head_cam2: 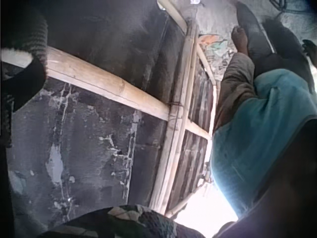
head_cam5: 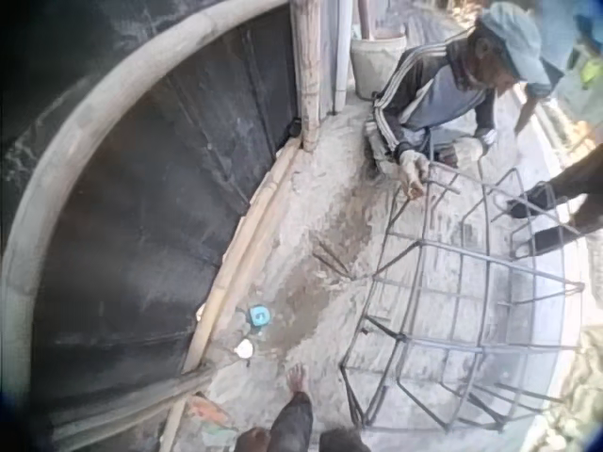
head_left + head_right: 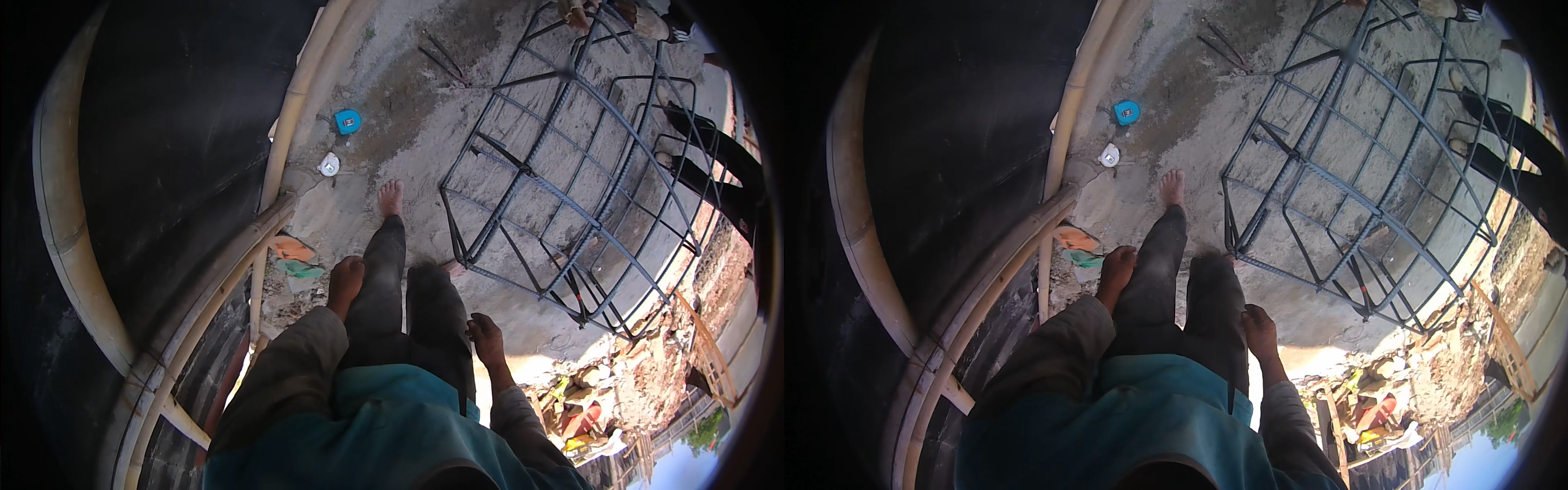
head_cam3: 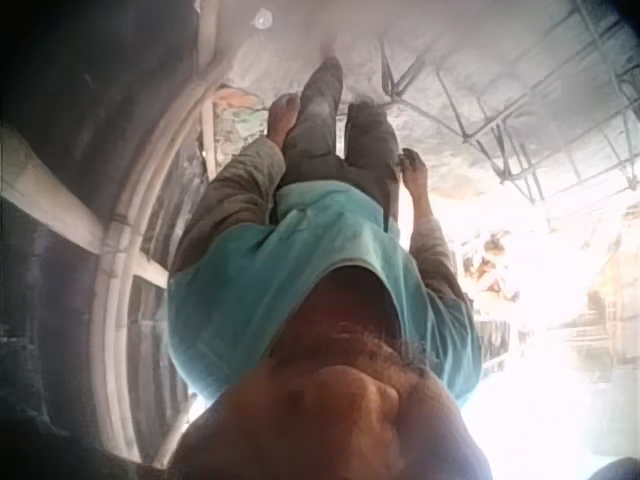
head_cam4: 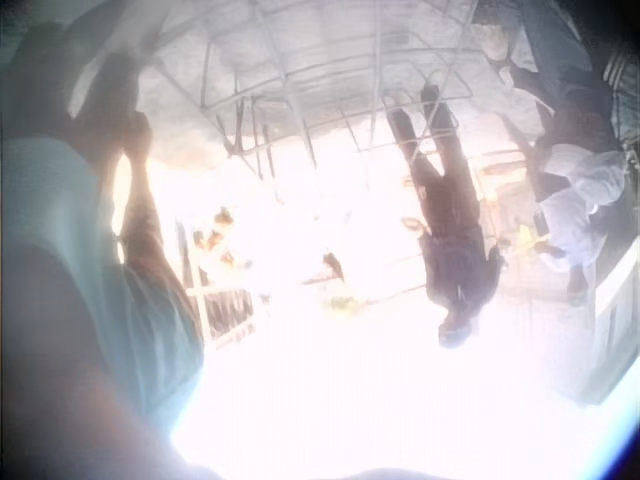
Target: The person assembles a metal rebar frame by hand and using pliers, securing individual bars together with wire ties at multiple points.
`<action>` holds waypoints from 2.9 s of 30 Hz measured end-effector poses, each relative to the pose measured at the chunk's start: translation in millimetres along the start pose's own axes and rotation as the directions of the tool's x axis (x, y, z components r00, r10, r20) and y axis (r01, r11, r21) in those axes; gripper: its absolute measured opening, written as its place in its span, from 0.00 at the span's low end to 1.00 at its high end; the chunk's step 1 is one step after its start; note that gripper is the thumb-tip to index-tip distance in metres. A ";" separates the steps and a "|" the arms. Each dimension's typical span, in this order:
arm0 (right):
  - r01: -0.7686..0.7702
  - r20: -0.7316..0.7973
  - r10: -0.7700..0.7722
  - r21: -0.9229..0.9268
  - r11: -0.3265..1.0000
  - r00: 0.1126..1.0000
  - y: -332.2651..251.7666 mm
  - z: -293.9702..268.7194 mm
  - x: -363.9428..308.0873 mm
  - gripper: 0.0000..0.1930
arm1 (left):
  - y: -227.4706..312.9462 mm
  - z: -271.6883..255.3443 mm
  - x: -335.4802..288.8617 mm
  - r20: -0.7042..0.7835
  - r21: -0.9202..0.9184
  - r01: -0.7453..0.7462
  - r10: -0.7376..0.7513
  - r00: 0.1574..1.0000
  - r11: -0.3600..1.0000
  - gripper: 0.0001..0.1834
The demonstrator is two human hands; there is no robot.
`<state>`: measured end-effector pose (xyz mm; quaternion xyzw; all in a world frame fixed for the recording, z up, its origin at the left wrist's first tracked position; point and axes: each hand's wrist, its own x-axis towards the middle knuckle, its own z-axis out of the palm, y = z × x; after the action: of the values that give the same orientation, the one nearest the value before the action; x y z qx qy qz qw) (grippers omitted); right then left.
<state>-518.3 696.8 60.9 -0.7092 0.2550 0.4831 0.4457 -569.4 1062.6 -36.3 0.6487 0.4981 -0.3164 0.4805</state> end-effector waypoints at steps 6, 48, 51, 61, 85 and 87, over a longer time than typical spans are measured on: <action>0.216 0.036 -0.214 -0.278 0.936 0.976 105.1 -54.0 -42.9 0.18 | -69.1 22.3 -17.8 -0.091 0.011 -0.143 0.144 0.985 0.990 0.21; 0.560 -0.672 -0.704 -0.499 0.661 0.232 -179.3 -227.6 73.3 0.21 | 449.2 173.3 -116.7 0.192 0.154 -0.968 0.955 0.226 0.198 0.14; 0.390 -0.656 -0.651 -0.524 0.757 0.383 -200.4 -212.3 137.6 0.22 | 519.0 202.1 -52.4 0.138 0.131 -0.969 0.964 0.225 0.207 0.14; 0.035 -0.796 -0.416 -0.447 0.894 0.439 -231.8 -183.9 162.9 0.13 | 688.3 325.3 203.2 0.443 0.736 -0.655 0.608 0.659 0.173 0.23; -0.080 -0.753 -0.305 -0.426 0.901 0.583 -232.2 -185.8 167.1 0.17 | 716.3 454.3 485.9 0.056 0.220 -0.705 0.713 0.699 0.674 0.15; -0.089 -0.764 -0.282 -0.404 0.911 0.581 -233.1 -186.9 164.0 0.16 | 721.4 454.7 431.9 -0.019 0.255 -0.668 0.695 0.719 0.699 0.14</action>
<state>-181.9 654.1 26.6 -0.9383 0.2851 0.1231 0.1521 278.3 753.2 -351.7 0.8550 0.2086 -0.1337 0.4557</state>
